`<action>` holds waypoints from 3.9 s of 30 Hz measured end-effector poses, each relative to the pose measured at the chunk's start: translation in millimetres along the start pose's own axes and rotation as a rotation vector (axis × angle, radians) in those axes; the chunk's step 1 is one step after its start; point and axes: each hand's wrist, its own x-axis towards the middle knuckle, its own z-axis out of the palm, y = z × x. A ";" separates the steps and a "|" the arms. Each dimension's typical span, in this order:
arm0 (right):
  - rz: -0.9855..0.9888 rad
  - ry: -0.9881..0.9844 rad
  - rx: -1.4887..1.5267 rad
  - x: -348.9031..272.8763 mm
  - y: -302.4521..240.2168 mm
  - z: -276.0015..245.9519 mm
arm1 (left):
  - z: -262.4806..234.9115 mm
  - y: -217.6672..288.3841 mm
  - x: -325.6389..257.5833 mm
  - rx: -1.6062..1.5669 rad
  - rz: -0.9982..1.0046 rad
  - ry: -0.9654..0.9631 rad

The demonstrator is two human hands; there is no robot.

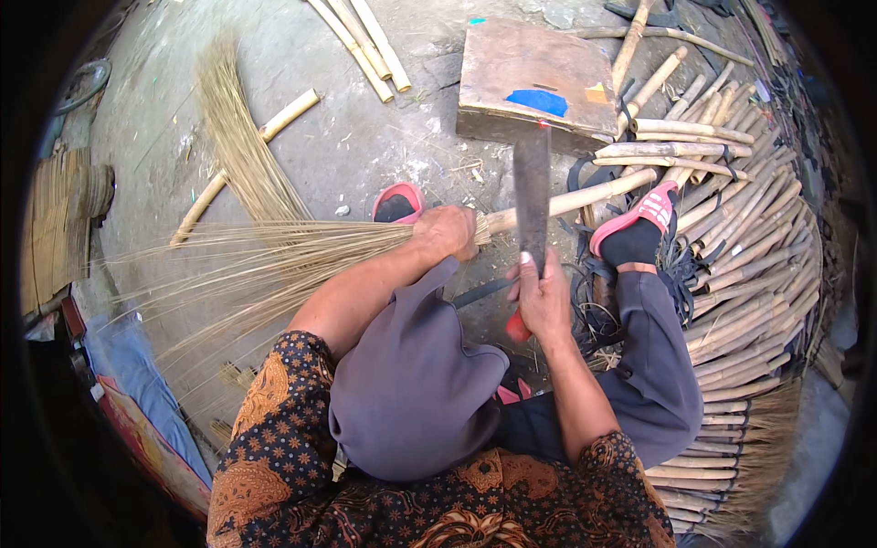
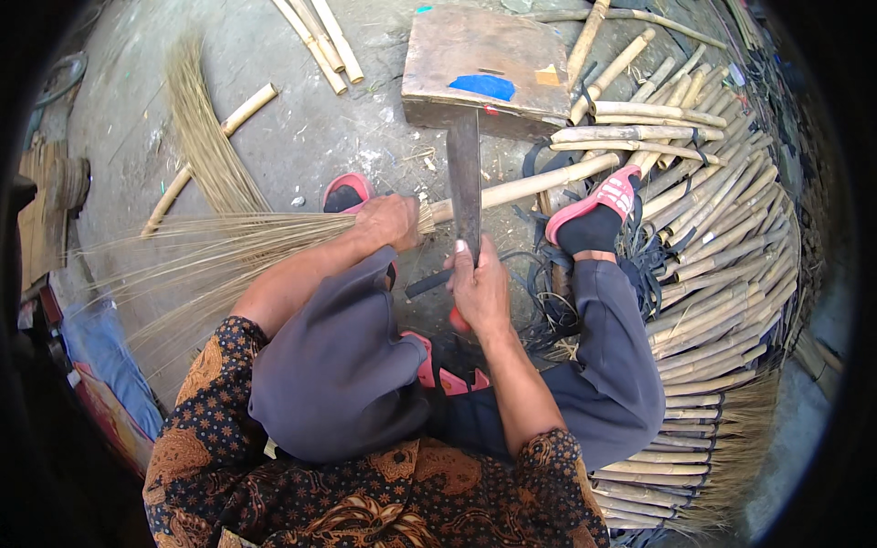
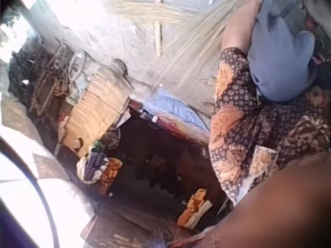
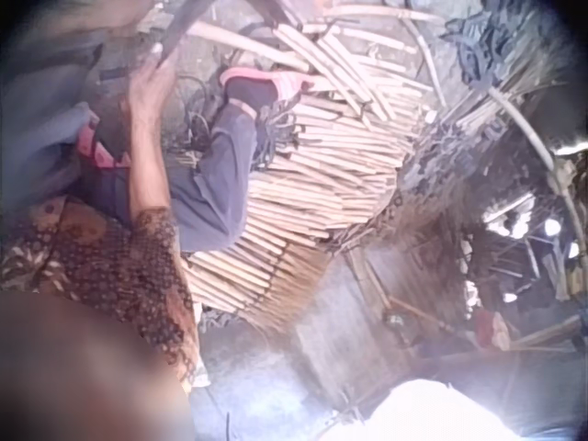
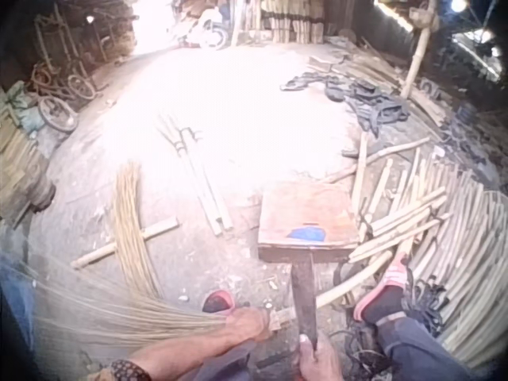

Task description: The person sits on the floor and assembles a broom by bundling straw, inserting a bamboo handle, and securing it with a hammer and wire. They then place the finished broom aside and begin a second broom.

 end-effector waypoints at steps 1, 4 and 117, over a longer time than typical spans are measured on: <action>-0.071 0.055 -0.098 -2.4 -0.8 2.9 | -0.2 0.1 -2.5 -0.002 0.000 0.018; -0.147 0.106 -0.375 -0.9 2.9 8.0 | -5.4 1.5 -5.9 0.003 0.019 0.004; 0.263 -0.220 0.601 20.4 6.5 0.8 | -5.0 1.4 6.7 0.021 -0.093 0.046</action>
